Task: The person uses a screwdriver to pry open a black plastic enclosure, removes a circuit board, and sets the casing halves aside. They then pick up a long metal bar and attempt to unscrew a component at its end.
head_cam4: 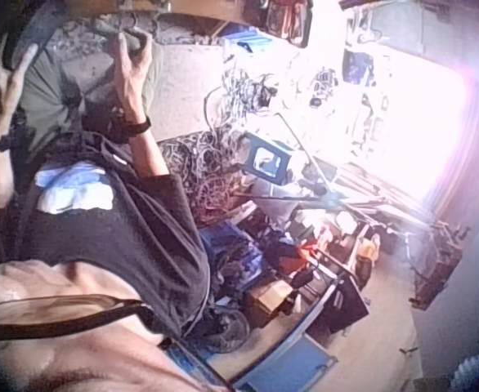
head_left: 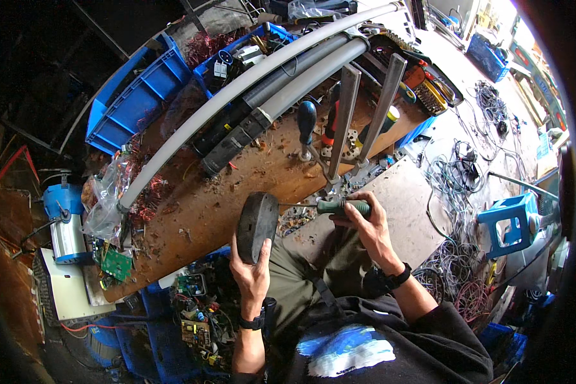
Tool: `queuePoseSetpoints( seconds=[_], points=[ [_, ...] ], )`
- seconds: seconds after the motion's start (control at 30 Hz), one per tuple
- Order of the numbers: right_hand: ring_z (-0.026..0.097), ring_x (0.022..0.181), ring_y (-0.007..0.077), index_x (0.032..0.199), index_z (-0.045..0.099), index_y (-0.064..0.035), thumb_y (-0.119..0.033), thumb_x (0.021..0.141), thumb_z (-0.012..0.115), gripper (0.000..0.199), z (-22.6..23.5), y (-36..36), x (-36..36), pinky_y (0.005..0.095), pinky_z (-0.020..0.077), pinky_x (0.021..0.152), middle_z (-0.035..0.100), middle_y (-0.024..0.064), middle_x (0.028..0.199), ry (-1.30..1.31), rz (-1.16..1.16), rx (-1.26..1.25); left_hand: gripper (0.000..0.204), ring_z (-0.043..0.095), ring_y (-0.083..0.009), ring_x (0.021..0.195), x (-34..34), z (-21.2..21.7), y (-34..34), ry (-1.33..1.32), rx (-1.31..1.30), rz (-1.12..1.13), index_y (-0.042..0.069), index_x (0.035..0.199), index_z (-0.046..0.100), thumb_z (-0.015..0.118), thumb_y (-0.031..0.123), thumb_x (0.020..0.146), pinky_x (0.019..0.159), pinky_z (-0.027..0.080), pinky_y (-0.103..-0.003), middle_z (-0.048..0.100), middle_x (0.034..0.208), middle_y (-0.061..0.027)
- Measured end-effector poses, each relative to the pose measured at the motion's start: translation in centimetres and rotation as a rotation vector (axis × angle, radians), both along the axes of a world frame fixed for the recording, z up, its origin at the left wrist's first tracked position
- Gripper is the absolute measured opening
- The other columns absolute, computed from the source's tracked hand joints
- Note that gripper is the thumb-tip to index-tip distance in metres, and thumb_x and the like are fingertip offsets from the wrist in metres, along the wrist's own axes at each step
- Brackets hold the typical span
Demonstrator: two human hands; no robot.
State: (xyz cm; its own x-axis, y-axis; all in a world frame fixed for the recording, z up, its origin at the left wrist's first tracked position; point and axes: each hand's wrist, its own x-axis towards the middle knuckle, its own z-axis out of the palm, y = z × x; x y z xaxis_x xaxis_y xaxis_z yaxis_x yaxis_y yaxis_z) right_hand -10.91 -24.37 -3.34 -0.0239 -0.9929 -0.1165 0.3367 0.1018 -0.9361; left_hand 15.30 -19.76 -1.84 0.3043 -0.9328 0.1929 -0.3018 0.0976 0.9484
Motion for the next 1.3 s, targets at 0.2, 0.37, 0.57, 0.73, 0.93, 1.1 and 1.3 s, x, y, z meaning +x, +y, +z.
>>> queuePoseSetpoints(
  seconds=[0.2, 0.37, 0.57, 0.73, 0.93, 1.1, 1.3],
  points=[
    [0.064, 0.102, 0.0121, 0.127, 0.056, -0.0045, -0.015, 0.102, 0.075, 0.032, -0.2, 0.9, -0.7, 0.0283, 0.0527, 0.090, 0.068, 0.0054, 0.111, 0.226, 0.047, -0.150, 0.059, 0.072, -0.0275, 0.106, -0.7, 0.3, 0.0, -0.105, 0.007, 0.017, -0.006, 0.146, 0.053, 0.078, 0.015, 0.097, 0.096, 0.055, -0.040, 0.073, 0.122, -0.0224],
    [0.062, 0.106, 0.0116, 0.125, 0.057, -0.0050, -0.012, 0.101, 0.074, 0.030, -0.8, 1.0, -0.8, 0.0277, 0.0512, 0.091, 0.069, 0.0066, 0.117, 0.231, 0.057, -0.186, 0.062, 0.073, -0.0283, 0.106, -0.9, 0.5, -0.1, -0.164, 0.018, 0.009, -0.006, 0.148, 0.052, 0.079, 0.016, 0.097, 0.096, 0.056, -0.040, 0.073, 0.122, -0.0232],
    [0.063, 0.108, 0.0116, 0.122, 0.056, -0.0040, -0.011, 0.101, 0.073, 0.028, -1.4, 1.1, -0.9, 0.0278, 0.0520, 0.093, 0.070, 0.0069, 0.120, 0.203, 0.092, -0.212, 0.063, 0.074, -0.0297, 0.108, -1.3, 0.6, -0.1, -0.180, 0.011, 0.019, -0.006, 0.149, 0.051, 0.079, 0.016, 0.097, 0.096, 0.056, -0.040, 0.073, 0.123, -0.0243],
    [0.067, 0.102, 0.0140, 0.122, 0.055, -0.0031, -0.013, 0.103, 0.071, 0.027, -1.8, 1.1, -1.3, 0.0293, 0.0551, 0.094, 0.069, 0.0094, 0.120, 0.148, 0.111, -0.027, 0.062, 0.073, -0.0315, 0.110, -1.2, 0.5, -0.1, -0.185, 0.027, 0.015, -0.007, 0.149, 0.051, 0.078, 0.015, 0.097, 0.098, 0.055, -0.041, 0.073, 0.125, -0.0252],
    [0.071, 0.107, 0.0197, 0.127, 0.055, -0.0026, -0.019, 0.108, 0.065, 0.027, -2.9, 0.3, -0.9, 0.0363, 0.0617, 0.096, 0.066, 0.0098, 0.115, -0.201, 0.056, 0.138, 0.063, 0.073, -0.0338, 0.111, -1.0, 0.2, -0.2, -0.195, -0.006, 0.008, -0.007, 0.148, 0.051, 0.078, 0.015, 0.096, 0.098, 0.055, -0.042, 0.072, 0.125, -0.0262],
    [0.070, 0.112, 0.0197, 0.127, 0.057, -0.0017, -0.015, 0.107, 0.066, 0.026, -2.2, 0.4, -0.6, 0.0354, 0.0585, 0.101, 0.067, 0.0100, 0.122, -0.083, 0.033, 0.033, 0.064, 0.073, -0.0331, 0.109, -0.8, 0.2, -0.1, -0.232, 0.019, 0.013, -0.007, 0.149, 0.051, 0.079, 0.016, 0.096, 0.097, 0.056, -0.041, 0.072, 0.125, -0.0260],
    [0.059, 0.131, 0.0215, 0.121, 0.062, -0.0017, 0.001, 0.099, 0.069, 0.023, -0.6, 1.0, -1.1, 0.0345, 0.0474, 0.110, 0.065, 0.0124, 0.136, 0.229, 0.158, -0.330, 0.066, 0.073, -0.0311, 0.106, -0.8, 0.3, -0.3, -0.193, 0.039, 0.014, -0.006, 0.150, 0.050, 0.080, 0.017, 0.096, 0.096, 0.056, -0.041, 0.073, 0.123, -0.0249]
  ],
)
